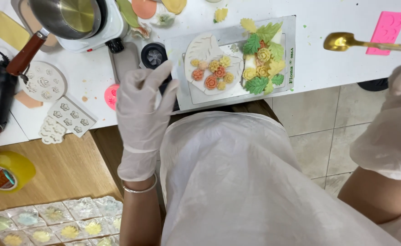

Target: Decorating a heart-shaped wax base with small wax floral elements and liquid wax using a spoon.

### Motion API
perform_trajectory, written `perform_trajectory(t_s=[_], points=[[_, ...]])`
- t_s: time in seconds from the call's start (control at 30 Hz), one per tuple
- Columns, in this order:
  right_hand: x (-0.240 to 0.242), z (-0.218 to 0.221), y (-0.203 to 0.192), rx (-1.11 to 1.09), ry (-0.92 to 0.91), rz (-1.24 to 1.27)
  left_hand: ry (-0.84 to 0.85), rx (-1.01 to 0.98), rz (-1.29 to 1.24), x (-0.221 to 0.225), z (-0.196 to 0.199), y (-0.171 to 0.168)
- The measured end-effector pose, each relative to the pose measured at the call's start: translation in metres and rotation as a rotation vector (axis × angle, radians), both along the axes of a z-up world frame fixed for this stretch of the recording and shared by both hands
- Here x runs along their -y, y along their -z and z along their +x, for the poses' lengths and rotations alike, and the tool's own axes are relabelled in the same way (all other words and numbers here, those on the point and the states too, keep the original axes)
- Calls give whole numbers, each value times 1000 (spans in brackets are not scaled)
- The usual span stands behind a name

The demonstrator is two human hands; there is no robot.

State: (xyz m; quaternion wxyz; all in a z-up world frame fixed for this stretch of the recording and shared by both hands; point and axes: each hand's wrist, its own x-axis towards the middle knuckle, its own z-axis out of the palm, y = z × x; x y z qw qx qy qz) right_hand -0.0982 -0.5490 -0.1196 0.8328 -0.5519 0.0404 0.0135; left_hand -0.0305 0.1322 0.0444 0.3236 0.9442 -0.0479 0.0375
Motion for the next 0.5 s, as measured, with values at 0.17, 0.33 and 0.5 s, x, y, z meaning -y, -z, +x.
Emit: perform_trajectory(t_s=[0.17,0.33,0.5], points=[[-133,49,-30,230,26,-534,-174,-145,-20,-48,-26,5],[-472,102,-228,190,43,-576,-290,-173,-83,-84,-52,7],[-611,135,-148,-176,-46,13,-355,-182,-101,-131,-70,14]])
